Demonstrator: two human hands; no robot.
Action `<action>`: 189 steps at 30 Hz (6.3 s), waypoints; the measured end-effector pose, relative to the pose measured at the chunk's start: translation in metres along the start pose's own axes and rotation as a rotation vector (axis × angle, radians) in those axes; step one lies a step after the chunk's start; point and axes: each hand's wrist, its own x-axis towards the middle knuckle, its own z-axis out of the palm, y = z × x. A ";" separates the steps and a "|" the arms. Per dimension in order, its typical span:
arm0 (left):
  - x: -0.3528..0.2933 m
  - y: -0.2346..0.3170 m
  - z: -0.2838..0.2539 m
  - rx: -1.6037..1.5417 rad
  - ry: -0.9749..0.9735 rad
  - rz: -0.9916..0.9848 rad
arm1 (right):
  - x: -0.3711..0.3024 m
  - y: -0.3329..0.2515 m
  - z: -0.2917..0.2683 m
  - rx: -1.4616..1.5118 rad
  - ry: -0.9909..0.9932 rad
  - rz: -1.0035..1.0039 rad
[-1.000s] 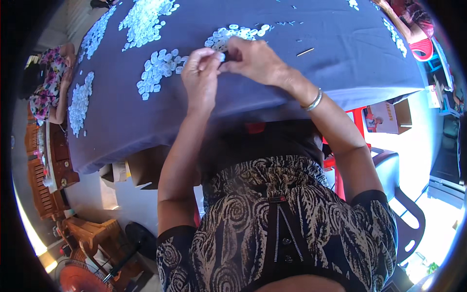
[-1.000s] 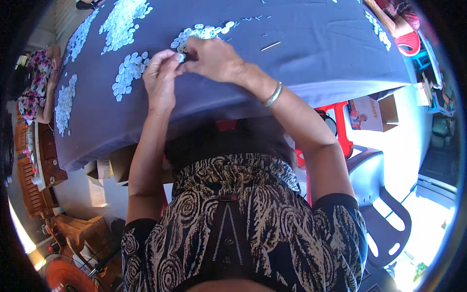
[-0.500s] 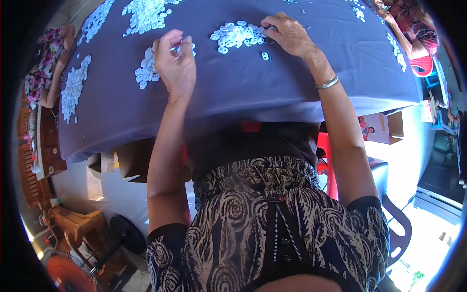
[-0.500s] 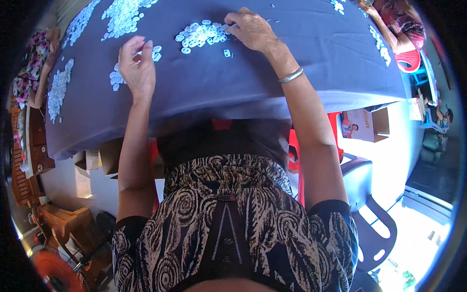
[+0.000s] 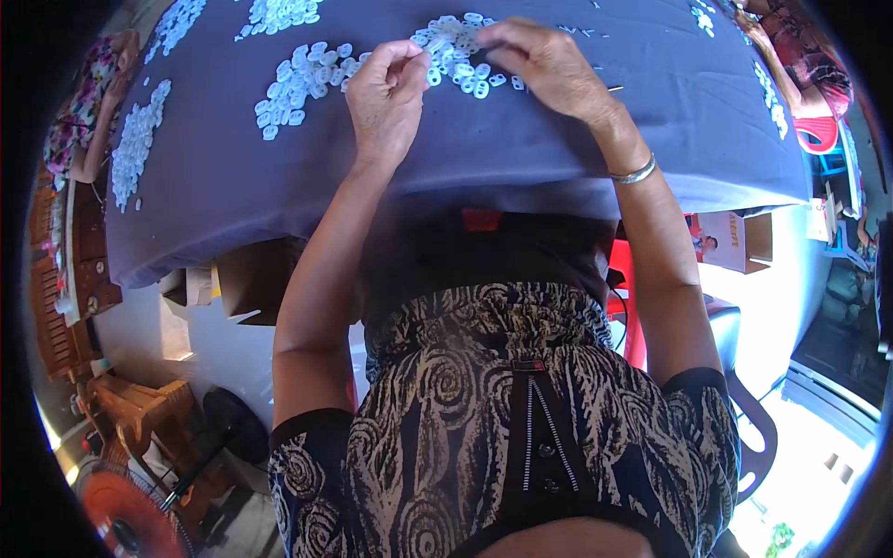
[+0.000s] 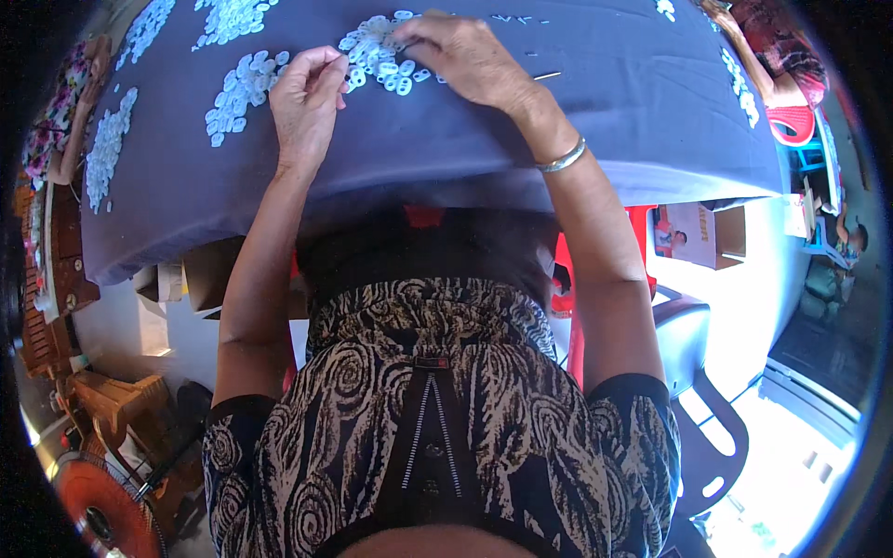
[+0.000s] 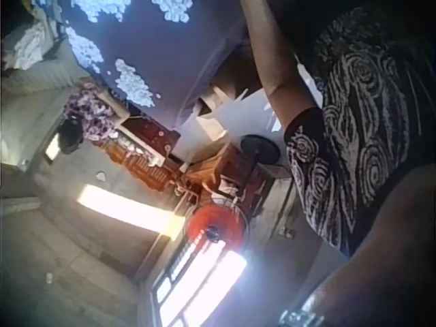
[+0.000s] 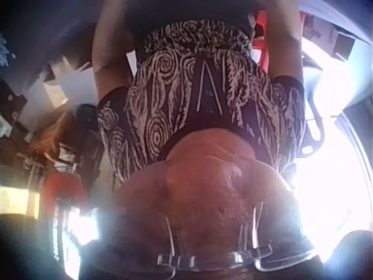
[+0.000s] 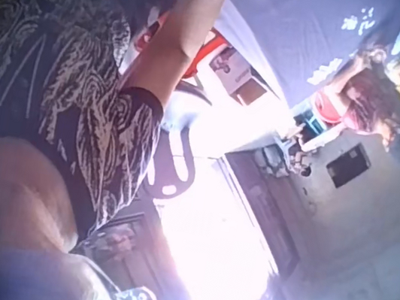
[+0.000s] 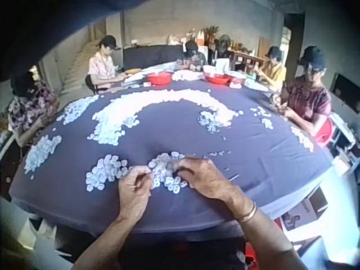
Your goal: The person repeatedly picks up small plastic pieces from the table, joins them together by hand, and places the assembled components into piles.
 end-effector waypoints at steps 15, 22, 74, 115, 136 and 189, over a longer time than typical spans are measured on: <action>-0.006 0.021 0.002 -0.200 -0.047 -0.171 | -0.006 0.004 -0.006 -0.172 -0.201 -0.064; -0.011 0.024 0.009 -0.188 -0.083 -0.231 | -0.002 -0.010 -0.007 -0.104 -0.203 0.048; -0.009 0.012 0.014 -0.332 -0.130 -0.108 | 0.000 0.007 -0.043 -0.152 0.054 0.023; -0.021 0.000 0.025 -0.171 -0.198 -0.099 | -0.004 -0.009 -0.002 0.516 -0.159 0.241; -0.022 0.001 0.028 -0.117 -0.176 -0.090 | -0.006 -0.016 -0.001 0.249 -0.198 0.242; -0.003 -0.003 0.007 -0.158 -0.059 -0.008 | -0.012 -0.016 0.004 -0.172 -0.304 -0.046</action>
